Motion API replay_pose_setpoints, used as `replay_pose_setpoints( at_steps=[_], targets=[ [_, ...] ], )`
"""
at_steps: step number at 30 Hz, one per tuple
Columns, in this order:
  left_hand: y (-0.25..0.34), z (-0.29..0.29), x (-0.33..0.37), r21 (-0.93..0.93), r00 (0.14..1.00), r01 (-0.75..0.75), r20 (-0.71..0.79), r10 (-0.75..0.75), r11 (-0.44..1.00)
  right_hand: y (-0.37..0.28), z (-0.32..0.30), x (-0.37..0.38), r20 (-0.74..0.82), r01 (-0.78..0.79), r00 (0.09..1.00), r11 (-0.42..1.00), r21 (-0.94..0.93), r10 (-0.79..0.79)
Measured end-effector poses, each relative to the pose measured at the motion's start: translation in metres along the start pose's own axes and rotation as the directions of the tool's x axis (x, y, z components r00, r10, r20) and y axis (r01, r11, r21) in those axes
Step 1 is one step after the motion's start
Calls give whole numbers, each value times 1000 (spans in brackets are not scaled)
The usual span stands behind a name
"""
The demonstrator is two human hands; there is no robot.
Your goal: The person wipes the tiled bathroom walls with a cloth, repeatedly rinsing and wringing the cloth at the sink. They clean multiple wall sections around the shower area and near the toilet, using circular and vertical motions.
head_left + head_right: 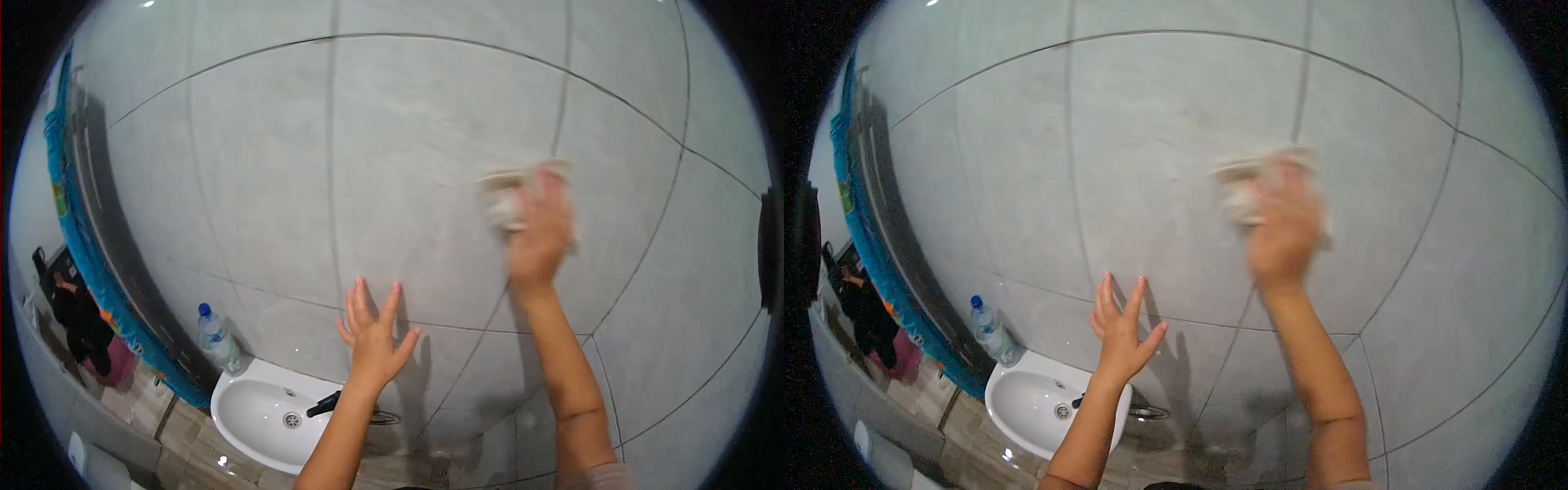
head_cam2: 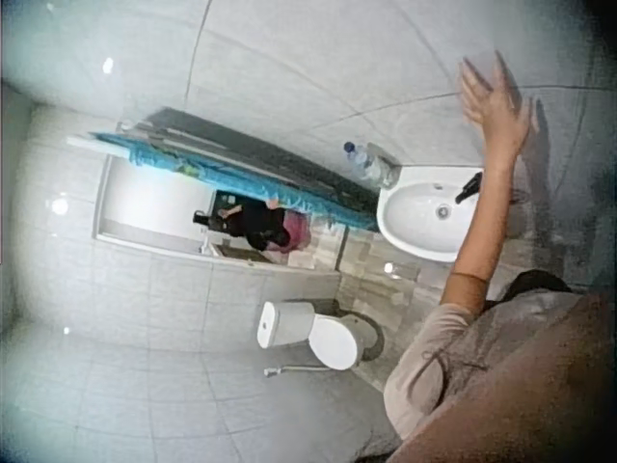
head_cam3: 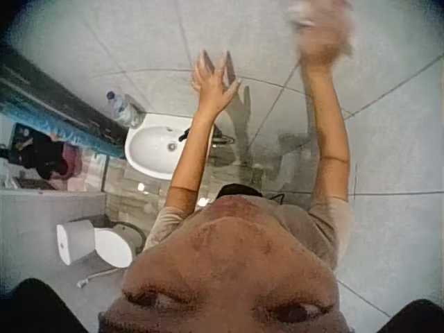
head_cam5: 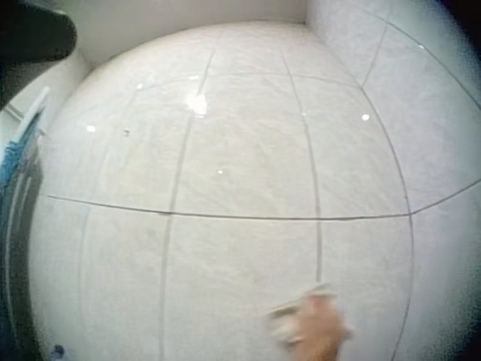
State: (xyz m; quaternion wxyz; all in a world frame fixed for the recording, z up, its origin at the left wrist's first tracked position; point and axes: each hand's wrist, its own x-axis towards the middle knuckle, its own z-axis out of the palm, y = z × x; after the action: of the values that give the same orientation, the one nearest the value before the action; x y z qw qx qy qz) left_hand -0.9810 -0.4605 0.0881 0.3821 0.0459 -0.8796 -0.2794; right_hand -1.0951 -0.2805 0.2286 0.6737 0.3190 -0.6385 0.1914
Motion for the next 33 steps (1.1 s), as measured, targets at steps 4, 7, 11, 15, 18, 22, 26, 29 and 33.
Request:
replay_pose_setpoints(
  at_steps=[4,7,11,15,18,22,26,29,33],
  targets=[
    [-48,-33,-14,-27,994,108,22,-108,994,-66,36,-49,91,-88,993,972,217,70],
    [-61,-68,-28,3,993,79,88,-78,997,-111,54,-109,499,212,783,913,347,-372],
    [-114,-138,-52,43,994,72,79,-75,997,-144,79,-48,278,29,960,1000,12,-31],
    [-153,-181,-61,48,995,44,86,-48,998,-194,113,20,15,-276,961,960,-44,277],
    [-166,-202,-51,35,993,-18,120,13,999,-238,152,-8,539,236,800,964,122,-264],
    [-197,-237,-41,67,989,-82,129,73,994,-245,152,4,378,367,845,924,107,-379],
    [-230,-260,-19,81,997,-47,58,43,996,-212,164,115,-280,-273,937,936,-221,207],
    [-240,-267,1,91,998,-57,27,55,994,-226,185,183,-372,-216,918,961,-173,139],
    [-260,-273,24,92,998,-62,26,60,994,-317,245,153,95,220,969,970,102,-230]
  ],
)
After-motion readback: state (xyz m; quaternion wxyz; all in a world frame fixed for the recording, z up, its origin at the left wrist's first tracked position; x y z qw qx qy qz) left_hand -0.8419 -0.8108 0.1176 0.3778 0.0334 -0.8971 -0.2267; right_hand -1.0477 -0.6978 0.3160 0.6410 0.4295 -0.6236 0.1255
